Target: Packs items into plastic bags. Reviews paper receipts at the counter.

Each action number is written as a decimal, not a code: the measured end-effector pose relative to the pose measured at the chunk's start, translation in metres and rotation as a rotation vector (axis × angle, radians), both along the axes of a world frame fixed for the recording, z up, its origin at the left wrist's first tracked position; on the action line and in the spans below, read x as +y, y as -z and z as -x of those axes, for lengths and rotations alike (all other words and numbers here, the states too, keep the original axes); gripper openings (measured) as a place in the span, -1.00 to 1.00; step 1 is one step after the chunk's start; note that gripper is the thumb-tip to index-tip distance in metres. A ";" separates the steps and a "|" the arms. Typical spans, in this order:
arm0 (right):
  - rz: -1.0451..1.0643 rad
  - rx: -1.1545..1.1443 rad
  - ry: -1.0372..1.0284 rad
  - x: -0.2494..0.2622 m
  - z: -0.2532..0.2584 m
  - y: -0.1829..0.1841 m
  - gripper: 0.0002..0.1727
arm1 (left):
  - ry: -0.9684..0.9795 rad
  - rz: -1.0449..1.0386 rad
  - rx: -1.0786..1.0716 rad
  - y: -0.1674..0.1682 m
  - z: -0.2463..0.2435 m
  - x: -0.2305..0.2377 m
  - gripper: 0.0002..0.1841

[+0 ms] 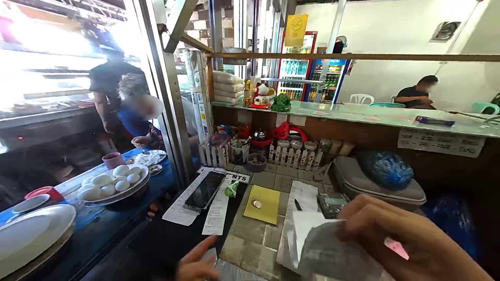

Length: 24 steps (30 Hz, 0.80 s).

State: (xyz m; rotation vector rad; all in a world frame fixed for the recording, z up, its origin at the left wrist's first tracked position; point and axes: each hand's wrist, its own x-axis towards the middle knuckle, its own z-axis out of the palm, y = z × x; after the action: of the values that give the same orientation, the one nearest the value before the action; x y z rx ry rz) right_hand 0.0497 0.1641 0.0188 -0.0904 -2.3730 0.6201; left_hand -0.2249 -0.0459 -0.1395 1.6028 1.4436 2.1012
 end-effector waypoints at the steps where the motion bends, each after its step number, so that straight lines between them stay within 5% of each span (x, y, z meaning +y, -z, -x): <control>1: 0.000 0.001 -0.015 -0.008 -0.006 -0.004 -0.86 | 0.159 -0.024 0.047 -0.026 -0.029 0.020 -0.71; 4: 0.031 0.161 0.110 -0.015 -0.020 -0.007 -0.84 | 0.505 0.023 0.078 -0.062 -0.100 0.052 -0.72; 10: 0.724 0.314 0.287 -0.025 -0.053 0.043 -0.26 | 0.535 0.153 -0.266 -0.072 -0.146 0.088 -0.55; 13: 0.845 0.187 0.415 -0.049 -0.072 0.095 -0.42 | 0.522 0.127 -0.349 -0.055 -0.145 0.114 -0.54; 17: 0.554 0.144 0.713 -0.041 -0.091 0.166 -0.75 | 0.640 0.361 -0.522 -0.016 -0.141 0.148 -0.56; 21: 0.364 -0.034 0.775 -0.018 -0.111 0.194 -0.72 | 0.651 0.487 -0.684 0.021 -0.139 0.170 -0.55; 24: 0.891 0.090 0.631 -0.005 -0.118 0.170 -0.79 | 0.590 0.518 -0.633 0.040 -0.140 0.173 -0.58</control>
State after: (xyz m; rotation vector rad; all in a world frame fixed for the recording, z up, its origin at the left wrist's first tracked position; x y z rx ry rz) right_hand 0.1681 0.1591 -0.1516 -1.1092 -1.6614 1.2474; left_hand -0.0853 0.1268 -0.1791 0.8896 1.0068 1.5121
